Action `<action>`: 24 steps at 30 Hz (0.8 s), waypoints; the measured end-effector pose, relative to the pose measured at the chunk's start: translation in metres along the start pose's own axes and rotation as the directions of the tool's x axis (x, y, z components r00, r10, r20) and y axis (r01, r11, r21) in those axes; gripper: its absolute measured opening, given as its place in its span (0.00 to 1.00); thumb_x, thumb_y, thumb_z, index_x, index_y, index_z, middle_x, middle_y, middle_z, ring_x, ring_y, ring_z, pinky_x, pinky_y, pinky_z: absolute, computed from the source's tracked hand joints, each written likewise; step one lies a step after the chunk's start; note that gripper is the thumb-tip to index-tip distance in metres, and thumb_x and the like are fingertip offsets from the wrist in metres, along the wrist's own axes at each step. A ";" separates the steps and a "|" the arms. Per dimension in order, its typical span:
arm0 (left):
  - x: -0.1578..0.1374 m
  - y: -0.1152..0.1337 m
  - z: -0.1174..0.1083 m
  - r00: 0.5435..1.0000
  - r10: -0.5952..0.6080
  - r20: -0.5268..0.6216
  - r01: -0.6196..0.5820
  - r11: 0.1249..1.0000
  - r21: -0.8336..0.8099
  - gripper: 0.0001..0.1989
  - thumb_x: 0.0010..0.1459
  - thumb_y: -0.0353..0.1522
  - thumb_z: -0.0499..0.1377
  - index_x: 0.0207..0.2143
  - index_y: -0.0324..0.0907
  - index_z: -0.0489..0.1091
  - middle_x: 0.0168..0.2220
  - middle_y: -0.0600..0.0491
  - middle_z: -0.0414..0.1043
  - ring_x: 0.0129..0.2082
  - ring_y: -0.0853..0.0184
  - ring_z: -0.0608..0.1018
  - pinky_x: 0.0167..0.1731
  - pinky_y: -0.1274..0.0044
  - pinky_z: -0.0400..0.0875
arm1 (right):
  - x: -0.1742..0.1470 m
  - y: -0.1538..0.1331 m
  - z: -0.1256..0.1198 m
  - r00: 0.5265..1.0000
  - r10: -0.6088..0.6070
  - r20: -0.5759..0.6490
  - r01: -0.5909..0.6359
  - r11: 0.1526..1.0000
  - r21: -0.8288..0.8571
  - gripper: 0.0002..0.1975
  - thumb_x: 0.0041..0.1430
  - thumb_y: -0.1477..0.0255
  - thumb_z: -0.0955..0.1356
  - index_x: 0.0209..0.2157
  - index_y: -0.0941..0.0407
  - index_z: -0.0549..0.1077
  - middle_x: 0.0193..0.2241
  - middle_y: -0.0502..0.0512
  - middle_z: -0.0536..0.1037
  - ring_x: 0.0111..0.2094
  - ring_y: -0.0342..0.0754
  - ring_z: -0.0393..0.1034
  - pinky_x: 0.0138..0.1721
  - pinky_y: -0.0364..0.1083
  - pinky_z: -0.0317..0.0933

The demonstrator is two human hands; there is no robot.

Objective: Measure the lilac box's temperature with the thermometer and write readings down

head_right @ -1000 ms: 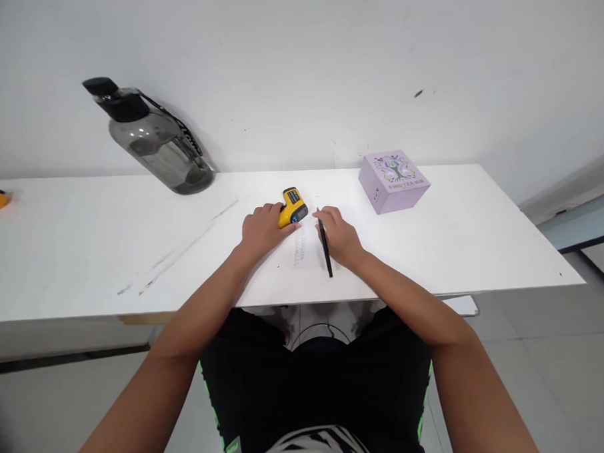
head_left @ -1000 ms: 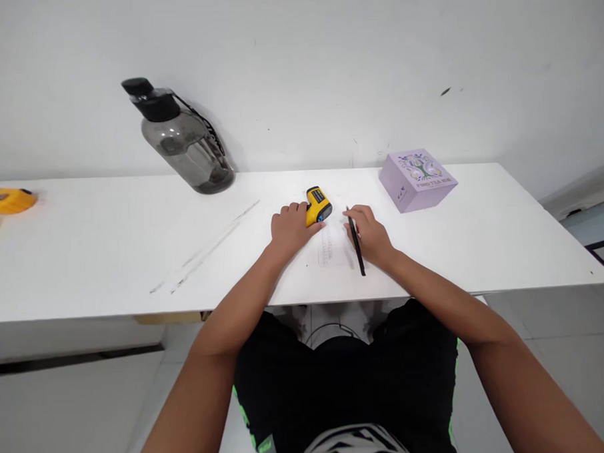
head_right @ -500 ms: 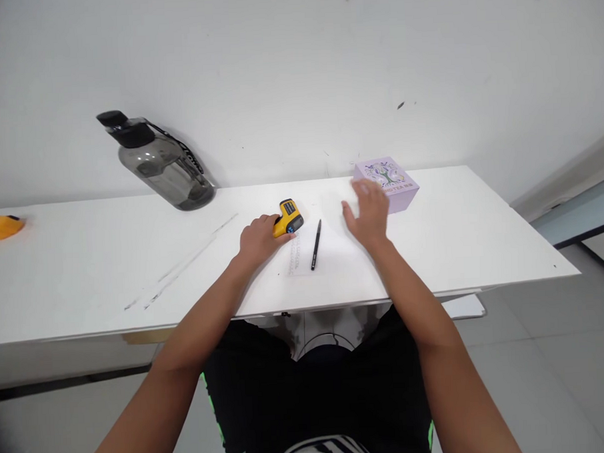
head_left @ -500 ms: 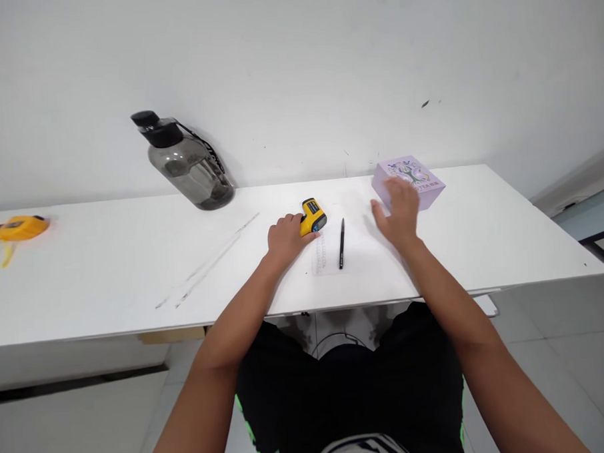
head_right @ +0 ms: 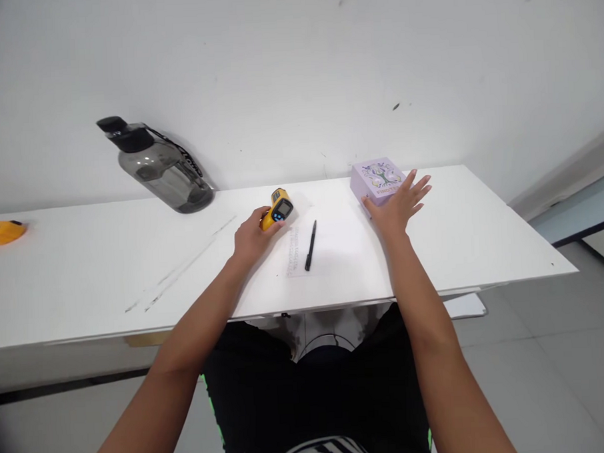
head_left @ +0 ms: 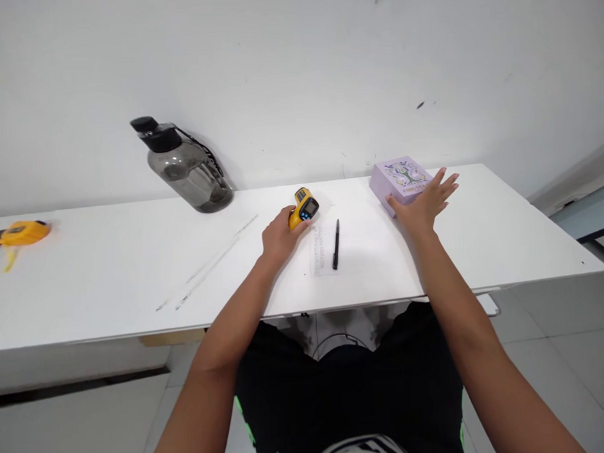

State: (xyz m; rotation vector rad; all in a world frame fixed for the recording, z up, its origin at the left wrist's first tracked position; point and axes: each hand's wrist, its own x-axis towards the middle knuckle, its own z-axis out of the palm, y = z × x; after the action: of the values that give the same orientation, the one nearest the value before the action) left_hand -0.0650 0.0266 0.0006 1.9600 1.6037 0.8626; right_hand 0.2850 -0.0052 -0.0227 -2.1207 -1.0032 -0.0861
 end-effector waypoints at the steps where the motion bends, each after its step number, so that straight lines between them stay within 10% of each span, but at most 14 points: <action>1: 0.001 -0.001 0.003 0.999 0.021 -0.025 -0.024 0.992 -0.121 0.26 0.56 0.49 0.66 0.53 0.50 0.70 0.48 0.51 0.80 0.45 0.56 0.80 0.43 0.67 0.70 | -0.001 0.000 0.000 1.000 0.003 0.015 -0.003 1.000 0.005 0.71 0.43 0.43 0.72 0.72 0.52 0.22 0.72 0.69 0.17 0.73 0.73 0.17 0.64 0.81 0.31; 5: 0.000 0.003 0.013 0.991 0.103 -0.086 -0.134 0.745 -0.654 0.34 0.52 0.61 0.63 0.48 0.45 0.69 0.48 0.47 0.79 0.37 0.63 0.81 0.39 0.70 0.75 | -0.008 -0.004 -0.004 0.996 0.028 0.080 -0.029 0.999 0.012 0.69 0.45 0.46 0.71 0.72 0.50 0.21 0.72 0.68 0.15 0.75 0.71 0.24 0.66 0.78 0.32; 11: -0.003 0.013 0.006 0.990 -0.036 0.138 0.137 0.520 -0.843 0.43 0.58 0.68 0.46 0.53 0.42 0.70 0.49 0.42 0.79 0.25 0.71 0.77 0.23 0.75 0.73 | -0.014 -0.007 -0.016 0.969 0.152 0.194 -0.148 0.988 -0.035 0.72 0.38 0.48 0.76 0.74 0.59 0.33 0.73 0.78 0.35 0.75 0.73 0.27 0.68 0.75 0.23; 18: -0.005 0.013 0.003 0.982 0.053 0.181 0.121 0.563 -0.818 0.33 0.46 0.51 0.72 0.47 0.40 0.73 0.53 0.41 0.78 0.27 0.72 0.77 0.29 0.75 0.75 | -0.003 0.002 -0.019 0.988 0.129 0.084 -0.152 0.902 0.404 0.57 0.40 0.54 0.77 0.67 0.51 0.50 0.66 0.69 0.57 0.66 0.63 0.59 0.65 0.66 0.57; 24: -0.015 0.009 0.011 0.971 0.234 0.044 -0.172 0.815 -0.554 0.22 0.51 0.39 0.67 0.47 0.40 0.74 0.47 0.47 0.81 0.44 0.59 0.81 0.44 0.68 0.75 | -0.005 -0.013 -0.032 0.945 0.177 0.276 -0.327 0.559 0.762 0.42 0.53 0.45 0.69 0.63 0.48 0.54 0.61 0.64 0.68 0.57 0.58 0.72 0.51 0.62 0.73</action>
State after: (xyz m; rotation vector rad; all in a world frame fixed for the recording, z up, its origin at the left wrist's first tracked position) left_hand -0.0526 0.0108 -0.0038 1.7322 0.9428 1.1269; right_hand 0.2811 -0.0248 0.0057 -1.3864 -0.6153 0.6095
